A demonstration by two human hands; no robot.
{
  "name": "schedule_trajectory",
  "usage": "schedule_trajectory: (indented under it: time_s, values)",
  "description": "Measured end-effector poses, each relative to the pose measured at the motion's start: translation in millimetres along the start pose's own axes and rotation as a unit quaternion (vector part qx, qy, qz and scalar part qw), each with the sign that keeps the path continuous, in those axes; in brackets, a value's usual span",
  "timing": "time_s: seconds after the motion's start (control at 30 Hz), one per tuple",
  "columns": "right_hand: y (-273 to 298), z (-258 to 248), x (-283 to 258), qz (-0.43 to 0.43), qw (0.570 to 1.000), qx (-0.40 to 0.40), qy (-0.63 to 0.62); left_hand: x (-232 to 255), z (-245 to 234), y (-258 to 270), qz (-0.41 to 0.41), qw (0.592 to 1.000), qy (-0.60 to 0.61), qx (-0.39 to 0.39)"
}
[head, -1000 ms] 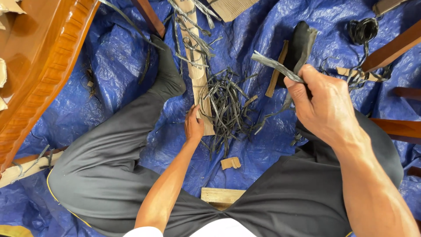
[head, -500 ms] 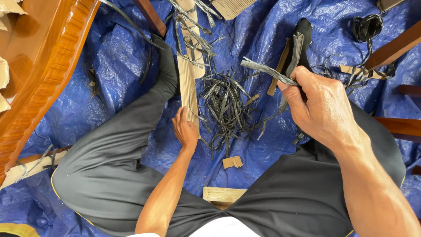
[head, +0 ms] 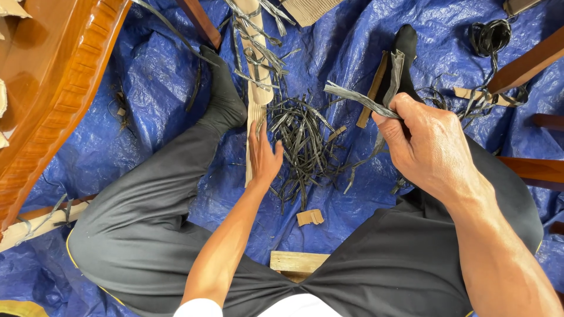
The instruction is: Wrapping wooden furniture legs with protective plastic strips and cardboard pieces.
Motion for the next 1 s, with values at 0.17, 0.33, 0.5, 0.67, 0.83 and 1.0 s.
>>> schedule_trajectory:
  time_s: [0.17,0.33,0.5,0.67,0.83,1.0]
  values:
    - [2.0,-3.5,9.5,0.004,1.0,0.006,-0.001,-14.6,48.1,-58.3,-0.086,0.992,0.089,-0.033]
    - [0.5,-12.8,23.1,0.054,0.999,0.002,0.001,-38.8,88.7,-75.0,-0.208,0.965,0.124,-0.102]
    - [2.1,-19.6,25.0,0.053,0.999,0.002,-0.002,-40.2,111.2,-70.3,-0.216,0.959,0.102,-0.155]
    - [6.5,-16.4,26.4,0.056,0.998,-0.011,0.024,31.3,91.8,-59.8,-0.202,0.953,0.062,-0.217]
    - [5.7,-17.8,16.3,0.029,1.0,-0.005,0.001,66.8,101.7,-27.3,-0.203,0.951,-0.005,-0.234]
    - [5.7,-16.4,17.2,0.02,1.0,0.003,0.002,54.2,107.8,-6.6,-0.213,0.967,0.039,-0.138]
Point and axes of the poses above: each hand's wrist, its own y-axis away from the middle knuckle, its own z-axis out of the palm, x = y × z, the point moved 8 cm from there along -y, towards the middle knuckle, and after that the axes turned 14 degrees about z, right-handed, at the moved point
